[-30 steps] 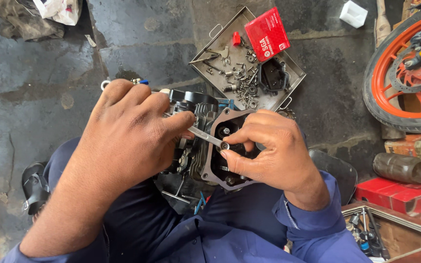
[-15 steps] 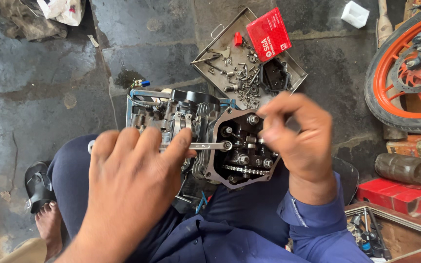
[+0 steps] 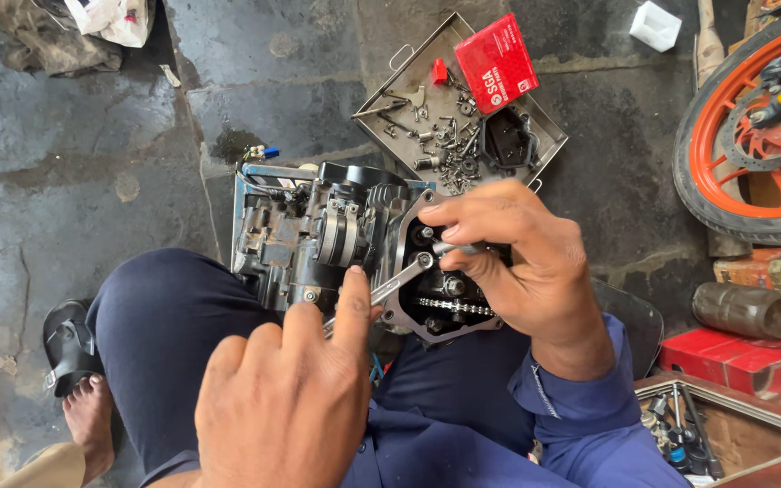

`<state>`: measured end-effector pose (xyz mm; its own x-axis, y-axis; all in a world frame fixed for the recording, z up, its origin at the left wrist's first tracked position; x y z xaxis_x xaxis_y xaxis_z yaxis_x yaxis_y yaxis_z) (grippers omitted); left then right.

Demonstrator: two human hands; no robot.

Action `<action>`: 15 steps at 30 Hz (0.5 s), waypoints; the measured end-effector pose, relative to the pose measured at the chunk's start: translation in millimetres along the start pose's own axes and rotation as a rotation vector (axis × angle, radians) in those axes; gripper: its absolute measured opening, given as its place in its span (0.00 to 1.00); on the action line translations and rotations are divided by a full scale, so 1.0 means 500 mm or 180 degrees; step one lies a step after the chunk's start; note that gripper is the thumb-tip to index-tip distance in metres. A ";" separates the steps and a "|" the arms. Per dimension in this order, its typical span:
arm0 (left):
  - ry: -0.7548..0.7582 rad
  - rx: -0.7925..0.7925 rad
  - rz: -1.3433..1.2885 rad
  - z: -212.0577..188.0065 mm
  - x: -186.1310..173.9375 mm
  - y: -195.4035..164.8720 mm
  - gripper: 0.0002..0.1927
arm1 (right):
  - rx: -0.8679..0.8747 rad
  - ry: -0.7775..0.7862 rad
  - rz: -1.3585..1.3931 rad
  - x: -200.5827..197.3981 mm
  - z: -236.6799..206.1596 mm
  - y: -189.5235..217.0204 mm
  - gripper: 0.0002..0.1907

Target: The person uses a wrench to tighten bolts on a disassembled motorcycle engine held on their lap. They repeatedly adjust the tool and reposition the engine to access different bolts.

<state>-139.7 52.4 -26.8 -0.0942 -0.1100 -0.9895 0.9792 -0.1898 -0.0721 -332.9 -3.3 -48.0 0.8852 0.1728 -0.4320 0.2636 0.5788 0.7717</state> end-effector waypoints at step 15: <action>0.0311 0.0007 0.0428 -0.028 0.017 -0.023 0.33 | -0.0303 0.0474 -0.0519 -0.001 0.007 0.022 0.15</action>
<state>-149.1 67.4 -36.3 0.0558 -0.0391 -0.9977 0.9814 -0.1819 0.0620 -329.3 0.1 -37.4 0.7657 0.1824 -0.6168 0.3548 0.6800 0.6416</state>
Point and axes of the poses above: each hand's wrist, its own z-axis towards the middle knuckle, its own x-axis out of the palm, y = z × x, the point moved 4 cm from there along z, towards the middle knuckle, and after that the axes turned 5 degrees about -x, right-handed, at the moved point
